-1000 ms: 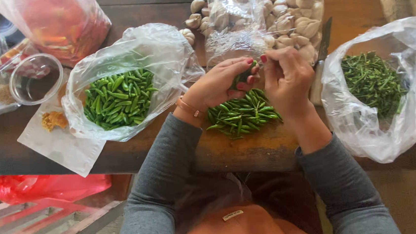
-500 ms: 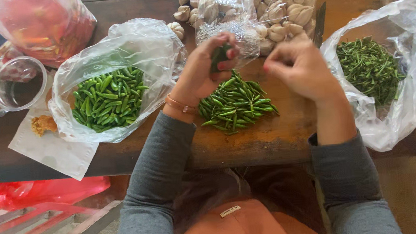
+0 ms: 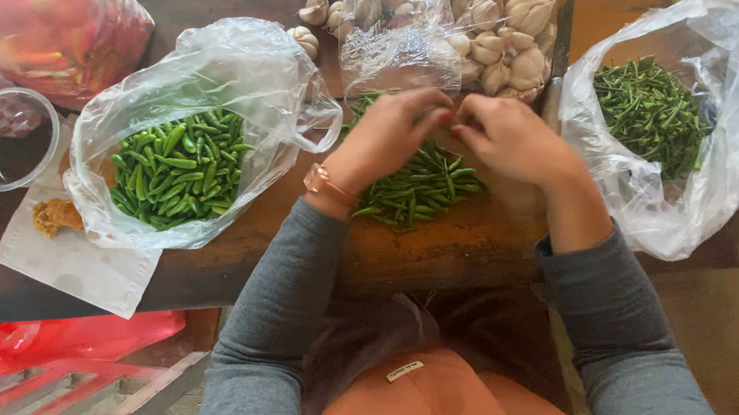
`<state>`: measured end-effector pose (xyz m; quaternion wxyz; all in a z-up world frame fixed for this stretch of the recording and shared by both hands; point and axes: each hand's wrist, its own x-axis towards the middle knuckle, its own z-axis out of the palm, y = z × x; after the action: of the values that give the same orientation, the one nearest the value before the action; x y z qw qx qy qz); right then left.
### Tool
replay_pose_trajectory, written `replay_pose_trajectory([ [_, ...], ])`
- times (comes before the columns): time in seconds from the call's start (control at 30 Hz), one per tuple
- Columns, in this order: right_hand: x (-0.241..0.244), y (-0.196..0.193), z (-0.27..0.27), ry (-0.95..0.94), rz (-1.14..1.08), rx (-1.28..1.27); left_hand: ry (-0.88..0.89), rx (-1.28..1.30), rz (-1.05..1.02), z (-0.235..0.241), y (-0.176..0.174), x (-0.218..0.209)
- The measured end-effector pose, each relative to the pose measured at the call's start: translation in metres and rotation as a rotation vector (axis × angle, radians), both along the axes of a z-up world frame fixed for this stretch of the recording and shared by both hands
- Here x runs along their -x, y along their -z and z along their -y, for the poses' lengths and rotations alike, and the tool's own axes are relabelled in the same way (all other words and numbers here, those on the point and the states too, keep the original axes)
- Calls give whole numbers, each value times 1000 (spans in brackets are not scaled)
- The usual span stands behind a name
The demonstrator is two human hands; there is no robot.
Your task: The person picks up chili peppers from one bag and removes their stems by hand, then places the stemmed peppers into another bag on a wooden table.
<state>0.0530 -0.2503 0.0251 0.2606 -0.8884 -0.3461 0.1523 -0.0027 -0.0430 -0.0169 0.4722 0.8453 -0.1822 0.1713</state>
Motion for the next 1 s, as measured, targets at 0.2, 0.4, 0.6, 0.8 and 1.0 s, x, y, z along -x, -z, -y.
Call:
replay_pose_trajectory([
  [0.2, -5, -10, 5, -73, -57, -182, 74, -104, -157, -1, -27, 11],
  [0.4, -10, -12, 27, -155, -690, -581, 404, 227, -119, -10, -27, 6],
  [0.6, -13, -3, 27, -290, -1045, -981, 554, 714, -460, -19, -31, 12],
  [0.8, -27, 6, 26, -119, -1276, -1271, 547, 1279, -492, -28, -35, 7],
  [1.0, -29, 10, 17, 58, -1283, -1254, 469, 1503, -581, -29, -30, -2],
])
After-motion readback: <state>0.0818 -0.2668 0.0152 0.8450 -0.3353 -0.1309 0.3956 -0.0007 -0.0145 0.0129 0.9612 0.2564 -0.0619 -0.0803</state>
